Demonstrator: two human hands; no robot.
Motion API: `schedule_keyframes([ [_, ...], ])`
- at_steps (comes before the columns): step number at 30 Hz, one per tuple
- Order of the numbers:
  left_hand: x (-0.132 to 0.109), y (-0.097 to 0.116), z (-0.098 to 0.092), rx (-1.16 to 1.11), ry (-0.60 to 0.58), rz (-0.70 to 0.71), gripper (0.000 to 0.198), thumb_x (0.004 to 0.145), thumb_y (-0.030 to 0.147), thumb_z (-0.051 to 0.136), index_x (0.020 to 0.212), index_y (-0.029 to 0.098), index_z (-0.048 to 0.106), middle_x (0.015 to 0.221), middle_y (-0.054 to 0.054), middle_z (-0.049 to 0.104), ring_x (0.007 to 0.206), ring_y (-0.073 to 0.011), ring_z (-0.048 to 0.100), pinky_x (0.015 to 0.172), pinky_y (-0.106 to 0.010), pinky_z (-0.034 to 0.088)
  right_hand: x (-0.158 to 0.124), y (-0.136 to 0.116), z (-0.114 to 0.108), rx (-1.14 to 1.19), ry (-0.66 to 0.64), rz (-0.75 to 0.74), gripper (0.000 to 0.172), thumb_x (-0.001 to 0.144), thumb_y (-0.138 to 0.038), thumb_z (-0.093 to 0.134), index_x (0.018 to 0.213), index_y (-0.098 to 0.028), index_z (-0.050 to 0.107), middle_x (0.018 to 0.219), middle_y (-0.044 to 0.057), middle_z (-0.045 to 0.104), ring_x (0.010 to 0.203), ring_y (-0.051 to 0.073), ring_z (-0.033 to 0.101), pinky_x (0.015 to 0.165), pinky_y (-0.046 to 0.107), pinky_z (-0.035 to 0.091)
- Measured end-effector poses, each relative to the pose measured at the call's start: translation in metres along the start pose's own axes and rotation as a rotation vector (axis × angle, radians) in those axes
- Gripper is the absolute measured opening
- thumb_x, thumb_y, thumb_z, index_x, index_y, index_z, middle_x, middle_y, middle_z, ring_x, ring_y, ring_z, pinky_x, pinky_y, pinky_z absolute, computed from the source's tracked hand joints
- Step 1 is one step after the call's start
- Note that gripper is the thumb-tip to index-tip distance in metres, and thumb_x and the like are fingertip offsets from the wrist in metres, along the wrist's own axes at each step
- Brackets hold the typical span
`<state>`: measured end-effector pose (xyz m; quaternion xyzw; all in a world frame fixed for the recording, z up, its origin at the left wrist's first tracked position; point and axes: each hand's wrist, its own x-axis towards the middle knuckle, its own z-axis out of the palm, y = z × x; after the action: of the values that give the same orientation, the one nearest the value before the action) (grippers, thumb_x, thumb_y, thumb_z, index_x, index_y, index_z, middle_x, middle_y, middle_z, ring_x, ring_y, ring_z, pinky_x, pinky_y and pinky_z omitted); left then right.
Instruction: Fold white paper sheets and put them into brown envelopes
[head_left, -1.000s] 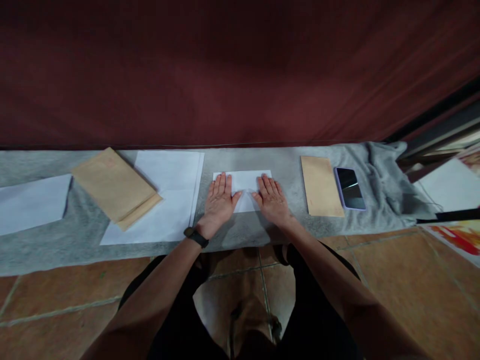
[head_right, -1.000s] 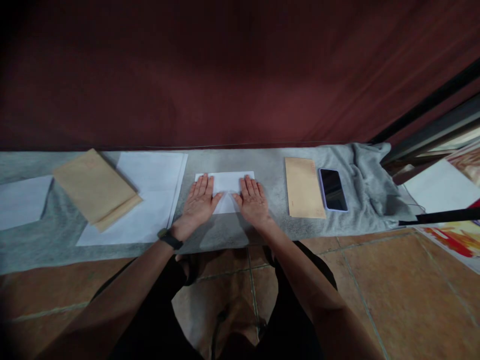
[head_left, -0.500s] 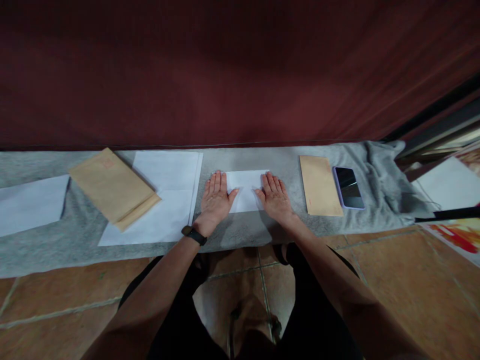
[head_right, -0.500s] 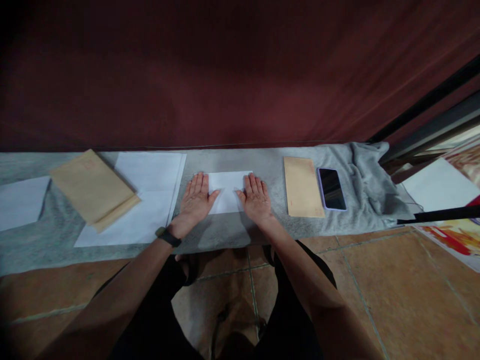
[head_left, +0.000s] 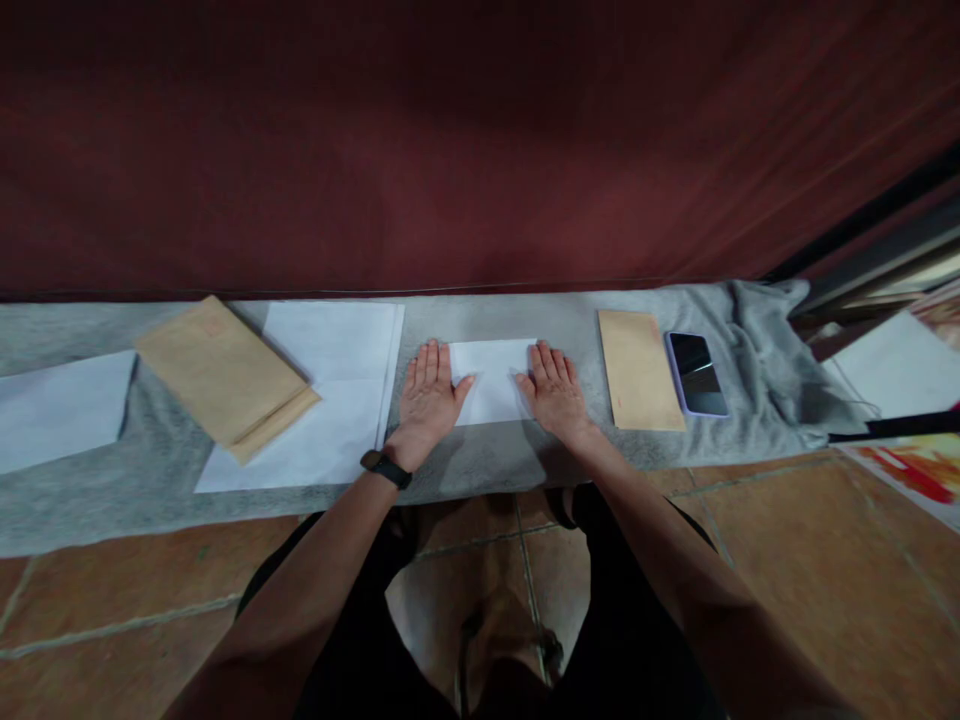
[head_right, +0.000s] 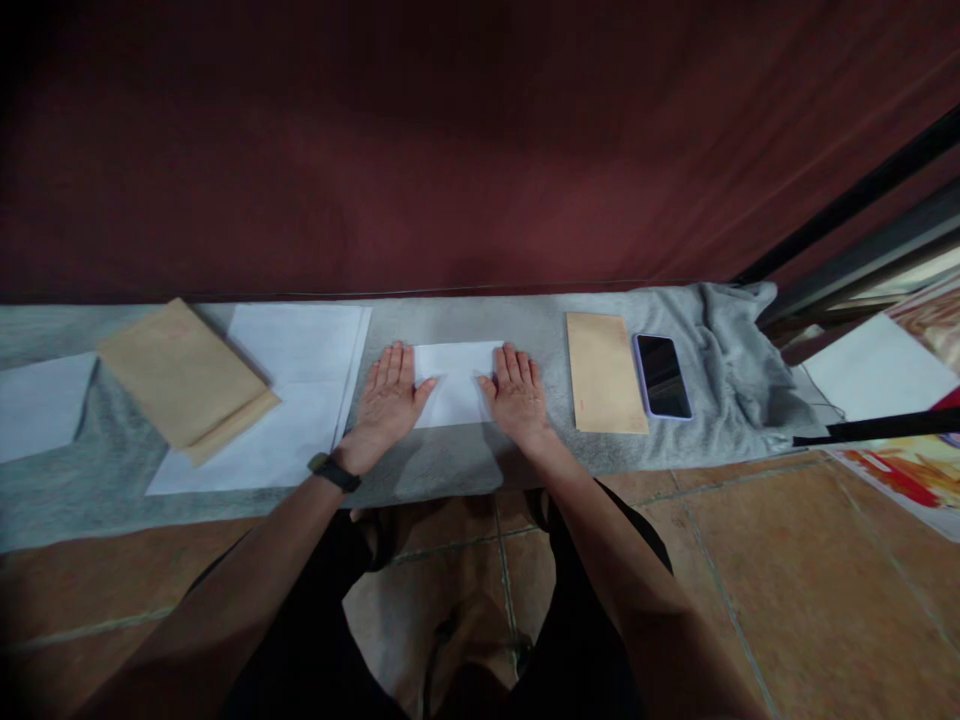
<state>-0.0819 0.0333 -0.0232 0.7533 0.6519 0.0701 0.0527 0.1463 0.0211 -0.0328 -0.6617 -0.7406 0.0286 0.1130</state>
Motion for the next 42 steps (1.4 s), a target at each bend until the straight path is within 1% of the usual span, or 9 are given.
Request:
schedule_keyframes([
  [7,0.001,-0.004,-0.003,0.004,0.046,-0.047,0.079,0.107,0.054,0.025,0.161,-0.003,0.028,0.17,-0.024,0.025,0.161,-0.0339,0.022,0.131,-0.051,0.019,0.002,0.004,0.0,0.003,0.026,0.061,0.072,0.11,-0.053,0.024,0.16,-0.004,0.038,0.167,0.02,0.037,0.154,0.037,0.036,0.125,0.057,0.027],
  [11,-0.001,0.001,-0.007,-0.004,0.072,0.011,0.075,0.108,0.05,0.022,0.16,-0.002,0.031,0.17,-0.023,0.027,0.161,-0.0319,0.021,0.132,-0.049,0.016,0.005,0.001,-0.004,0.001,0.035,0.073,0.07,0.11,-0.051,0.024,0.16,-0.004,0.038,0.168,0.022,0.034,0.155,0.037,0.034,0.126,0.058,0.024],
  [15,-0.005,0.016,-0.009,-0.053,0.012,0.133,0.067,0.108,0.043,0.02,0.162,0.005,0.031,0.172,-0.016,0.027,0.162,-0.0257,0.019,0.133,-0.045,0.016,0.009,-0.015,-0.009,0.079,-0.015,-0.034,0.066,0.111,-0.049,0.022,0.163,-0.011,0.035,0.171,0.015,0.031,0.158,0.032,0.029,0.128,0.055,0.024],
  [18,-0.004,0.027,-0.008,-0.079,-0.021,0.189,0.064,0.108,0.039,0.021,0.162,0.006,0.033,0.172,-0.014,0.029,0.162,-0.0248,0.018,0.133,-0.045,0.016,0.013,-0.031,-0.009,0.132,-0.069,-0.086,0.065,0.111,-0.048,0.019,0.162,-0.014,0.038,0.171,0.012,0.031,0.159,0.03,0.028,0.129,0.054,0.023],
  [21,0.002,0.033,-0.006,-0.09,-0.034,0.2,0.061,0.107,0.032,0.023,0.161,0.005,0.035,0.171,-0.015,0.031,0.162,-0.0262,0.019,0.133,-0.047,0.016,0.018,-0.045,-0.006,0.141,-0.105,-0.114,0.064,0.112,-0.047,0.017,0.16,-0.014,0.044,0.171,0.011,0.033,0.159,0.029,0.029,0.13,0.051,0.023],
  [25,0.008,0.036,-0.004,-0.095,-0.042,0.198,0.061,0.105,0.024,0.024,0.161,0.005,0.034,0.17,-0.015,0.032,0.161,-0.0259,0.022,0.132,-0.047,0.018,0.024,-0.053,0.001,0.126,-0.101,-0.122,0.064,0.112,-0.047,0.017,0.159,-0.013,0.045,0.17,0.012,0.035,0.158,0.029,0.03,0.13,0.052,0.022],
  [32,0.011,0.034,-0.004,-0.068,-0.042,0.165,0.061,0.105,0.028,0.024,0.163,0.011,0.034,0.172,-0.01,0.03,0.162,-0.0264,0.02,0.132,-0.048,0.016,0.028,-0.054,0.006,0.084,-0.065,-0.095,0.061,0.111,-0.043,0.021,0.161,-0.015,0.042,0.169,0.013,0.035,0.157,0.031,0.033,0.129,0.053,0.023],
  [36,0.013,0.03,-0.004,-0.037,-0.048,0.121,0.06,0.107,0.033,0.025,0.163,0.016,0.038,0.173,-0.007,0.028,0.162,-0.0281,0.019,0.132,-0.05,0.014,0.028,-0.053,0.008,0.078,-0.012,-0.055,0.061,0.111,-0.047,0.023,0.16,-0.015,0.044,0.168,0.013,0.038,0.155,0.032,0.037,0.128,0.053,0.024],
  [42,0.014,0.023,-0.002,-0.041,-0.011,0.091,0.06,0.108,0.039,0.024,0.162,0.019,0.038,0.173,-0.006,0.027,0.162,-0.0289,0.019,0.132,-0.05,0.013,0.026,-0.046,0.009,0.036,0.01,-0.032,0.063,0.111,-0.049,0.026,0.16,-0.013,0.042,0.17,0.014,0.034,0.155,0.033,0.036,0.127,0.053,0.025],
])
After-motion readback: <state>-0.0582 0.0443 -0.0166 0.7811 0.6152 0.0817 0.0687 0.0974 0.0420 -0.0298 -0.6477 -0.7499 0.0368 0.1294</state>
